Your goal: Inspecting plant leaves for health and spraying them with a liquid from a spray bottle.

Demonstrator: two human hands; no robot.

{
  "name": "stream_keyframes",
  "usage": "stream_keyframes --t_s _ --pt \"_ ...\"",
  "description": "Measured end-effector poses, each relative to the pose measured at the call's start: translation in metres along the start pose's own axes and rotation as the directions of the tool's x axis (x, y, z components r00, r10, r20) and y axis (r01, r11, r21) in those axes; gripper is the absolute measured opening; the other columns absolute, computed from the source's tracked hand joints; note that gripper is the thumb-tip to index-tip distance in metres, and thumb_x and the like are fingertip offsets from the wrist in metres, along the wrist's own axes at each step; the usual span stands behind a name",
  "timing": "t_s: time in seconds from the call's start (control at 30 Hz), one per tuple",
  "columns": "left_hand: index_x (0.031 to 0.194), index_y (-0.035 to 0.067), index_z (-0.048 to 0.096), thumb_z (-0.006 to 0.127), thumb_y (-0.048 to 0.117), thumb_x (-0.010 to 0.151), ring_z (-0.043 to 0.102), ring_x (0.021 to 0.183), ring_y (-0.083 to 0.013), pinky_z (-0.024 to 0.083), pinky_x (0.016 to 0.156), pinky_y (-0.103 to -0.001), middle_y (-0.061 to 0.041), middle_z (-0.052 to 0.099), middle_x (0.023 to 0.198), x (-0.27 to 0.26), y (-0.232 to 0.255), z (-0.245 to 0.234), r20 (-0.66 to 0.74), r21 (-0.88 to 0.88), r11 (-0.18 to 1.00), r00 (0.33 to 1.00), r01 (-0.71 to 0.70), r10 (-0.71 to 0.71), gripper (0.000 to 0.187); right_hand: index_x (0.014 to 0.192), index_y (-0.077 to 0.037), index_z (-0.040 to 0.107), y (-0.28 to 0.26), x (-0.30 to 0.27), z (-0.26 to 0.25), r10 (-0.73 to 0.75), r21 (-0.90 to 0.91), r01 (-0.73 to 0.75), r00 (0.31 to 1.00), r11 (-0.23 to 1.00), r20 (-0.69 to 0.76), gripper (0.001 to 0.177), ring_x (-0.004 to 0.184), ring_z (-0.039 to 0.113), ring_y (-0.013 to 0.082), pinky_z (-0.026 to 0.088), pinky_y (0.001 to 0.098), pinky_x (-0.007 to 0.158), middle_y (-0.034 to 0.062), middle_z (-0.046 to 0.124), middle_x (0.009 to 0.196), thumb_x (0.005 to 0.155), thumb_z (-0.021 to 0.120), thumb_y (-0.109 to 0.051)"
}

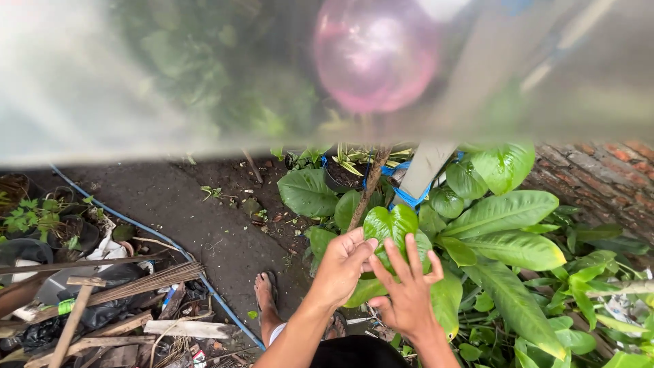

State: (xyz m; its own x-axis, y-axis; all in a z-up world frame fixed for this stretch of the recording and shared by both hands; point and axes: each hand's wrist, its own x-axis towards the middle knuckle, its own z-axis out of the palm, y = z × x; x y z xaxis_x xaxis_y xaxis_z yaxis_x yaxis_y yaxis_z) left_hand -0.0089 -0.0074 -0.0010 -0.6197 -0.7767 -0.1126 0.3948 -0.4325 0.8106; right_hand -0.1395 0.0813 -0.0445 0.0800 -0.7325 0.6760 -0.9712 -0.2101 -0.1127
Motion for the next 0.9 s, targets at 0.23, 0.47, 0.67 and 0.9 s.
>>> stream_keyframes --t_s 0.23,0.47,0.67,0.9 --pt "0.081 0.014 0.059 0.060 0.011 0.104 0.047 0.061 -0.0027 0.063 0.066 -0.030 0.006 0.039 0.067 0.006 -0.015 -0.010 -0.134 -0.025 1.000 0.991 0.018 -0.021 0.023 0.162 -0.027 0.019 0.005 0.015 -0.014 0.246 0.136 -0.233 0.965 0.963 -0.087 0.064 0.163 0.022 0.0220 0.007 0.0450 0.128 -0.0002 0.023 0.172 0.111 0.004 -0.062" --pt "0.116 0.005 0.064 0.075 0.012 0.088 0.068 0.091 -0.0132 0.061 0.080 -0.030 -0.007 0.071 0.105 -0.009 0.011 0.009 -0.011 0.006 1.000 1.000 0.021 -0.021 0.030 0.134 0.000 0.054 0.015 0.005 -0.016 0.697 0.844 -0.535 0.614 0.024 0.370 0.045 0.116 0.050 0.0244 0.044 0.0392 0.103 0.0135 0.055 0.128 0.092 0.063 -0.013" --pt "0.083 0.013 0.042 0.066 0.006 0.097 0.050 0.078 -0.0014 0.061 0.107 -0.039 0.007 0.022 0.077 -0.010 -0.006 -0.001 0.018 0.190 0.982 1.000 -0.019 0.016 0.028 0.097 -0.001 0.072 0.019 0.004 -0.005 0.709 0.928 -0.344 0.619 -0.142 0.337 0.007 0.071 0.060 0.0166 0.050 0.0314 0.071 0.0072 0.066 0.077 0.096 0.066 0.000" --pt "0.086 0.011 0.040 0.045 0.000 0.106 0.047 0.081 -0.0043 0.061 0.110 -0.045 0.004 0.026 0.089 -0.014 -0.005 -0.012 0.222 0.188 0.981 0.975 -0.058 0.015 0.024 0.110 -0.002 0.069 0.020 0.028 -0.012 0.743 0.892 -0.431 0.551 -0.137 0.381 0.030 0.090 0.065 0.0191 0.058 0.0370 0.090 0.0084 0.070 0.100 0.081 0.076 0.005"
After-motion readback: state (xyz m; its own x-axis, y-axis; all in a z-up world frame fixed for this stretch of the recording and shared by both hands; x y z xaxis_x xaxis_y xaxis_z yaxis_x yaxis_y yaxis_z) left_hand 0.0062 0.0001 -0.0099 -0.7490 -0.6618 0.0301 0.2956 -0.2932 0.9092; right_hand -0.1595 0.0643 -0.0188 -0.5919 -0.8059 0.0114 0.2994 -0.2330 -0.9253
